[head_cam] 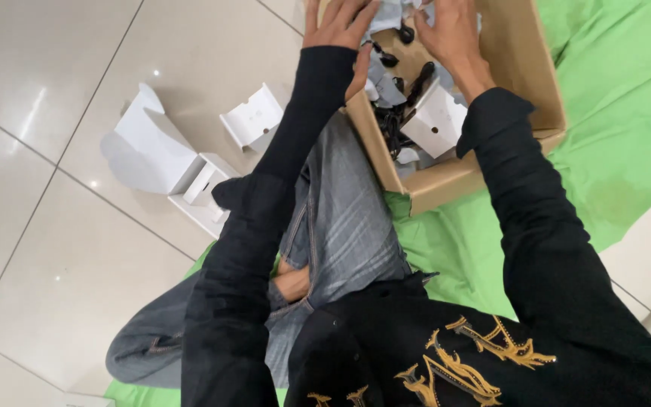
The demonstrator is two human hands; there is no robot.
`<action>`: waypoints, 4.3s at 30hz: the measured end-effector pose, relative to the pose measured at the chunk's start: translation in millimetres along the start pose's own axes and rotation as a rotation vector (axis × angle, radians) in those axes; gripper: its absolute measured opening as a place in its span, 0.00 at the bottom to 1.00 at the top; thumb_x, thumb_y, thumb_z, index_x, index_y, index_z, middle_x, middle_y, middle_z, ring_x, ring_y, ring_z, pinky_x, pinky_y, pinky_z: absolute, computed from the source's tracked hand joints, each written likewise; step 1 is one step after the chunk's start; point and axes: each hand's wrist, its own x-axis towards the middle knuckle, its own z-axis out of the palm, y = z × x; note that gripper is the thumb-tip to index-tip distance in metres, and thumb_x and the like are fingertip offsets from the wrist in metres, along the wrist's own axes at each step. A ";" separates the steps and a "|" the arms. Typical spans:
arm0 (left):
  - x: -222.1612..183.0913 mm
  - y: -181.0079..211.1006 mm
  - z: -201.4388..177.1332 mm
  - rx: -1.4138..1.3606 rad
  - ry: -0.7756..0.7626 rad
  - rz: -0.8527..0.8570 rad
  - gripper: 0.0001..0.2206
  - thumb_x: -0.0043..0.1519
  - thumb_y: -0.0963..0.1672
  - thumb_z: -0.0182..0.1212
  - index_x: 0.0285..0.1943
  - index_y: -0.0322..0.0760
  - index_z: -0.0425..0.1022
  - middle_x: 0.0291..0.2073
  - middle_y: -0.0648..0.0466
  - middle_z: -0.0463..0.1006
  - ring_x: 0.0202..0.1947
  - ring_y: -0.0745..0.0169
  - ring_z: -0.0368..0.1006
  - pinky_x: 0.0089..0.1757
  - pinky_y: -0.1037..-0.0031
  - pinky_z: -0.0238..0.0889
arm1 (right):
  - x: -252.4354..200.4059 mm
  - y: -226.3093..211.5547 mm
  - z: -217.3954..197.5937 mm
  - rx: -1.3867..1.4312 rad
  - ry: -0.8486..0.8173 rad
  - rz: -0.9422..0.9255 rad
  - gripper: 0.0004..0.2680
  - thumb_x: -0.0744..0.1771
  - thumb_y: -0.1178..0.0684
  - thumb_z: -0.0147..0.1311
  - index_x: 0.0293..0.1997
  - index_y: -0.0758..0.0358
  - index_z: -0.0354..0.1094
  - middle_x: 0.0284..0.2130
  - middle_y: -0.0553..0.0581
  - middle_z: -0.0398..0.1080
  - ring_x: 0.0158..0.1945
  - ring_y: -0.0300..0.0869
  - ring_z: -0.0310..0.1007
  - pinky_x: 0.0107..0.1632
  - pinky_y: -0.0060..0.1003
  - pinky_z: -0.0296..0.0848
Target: The person unboxes multiple small electronic devices from a shipping container and organizes the components.
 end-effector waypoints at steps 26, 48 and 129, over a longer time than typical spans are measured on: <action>78.1 -64.5 121.7 -0.298 0.223 -0.111 0.13 0.59 0.40 0.70 0.52 0.37 0.76 0.47 0.51 0.76 0.48 0.53 0.73 0.50 0.62 0.66 | 14.4 18.7 1.5 -0.030 -0.530 0.466 0.17 0.63 0.40 0.59 0.51 0.58 0.74 0.41 0.65 0.77 0.46 0.59 0.75 0.49 0.55 0.71; -353.0 35.7 -21.5 -1.184 0.528 -0.900 0.18 0.69 0.41 0.59 0.67 0.29 0.65 0.59 0.43 0.77 0.49 0.52 0.80 0.37 0.69 0.77 | 37.2 -195.5 7.1 1.109 -0.537 0.051 0.08 0.71 0.60 0.60 0.57 0.67 0.71 0.46 0.57 0.77 0.51 0.39 0.80 0.51 0.33 0.81; -389.3 -80.3 -93.6 0.446 0.088 -0.709 0.50 0.38 0.41 0.77 0.75 0.29 0.55 0.75 0.41 0.54 0.73 0.39 0.51 0.67 0.52 0.46 | -54.7 -398.1 217.1 0.066 -0.473 -0.814 0.16 0.58 0.46 0.74 0.46 0.56 0.77 0.45 0.48 0.73 0.46 0.46 0.65 0.54 0.45 0.58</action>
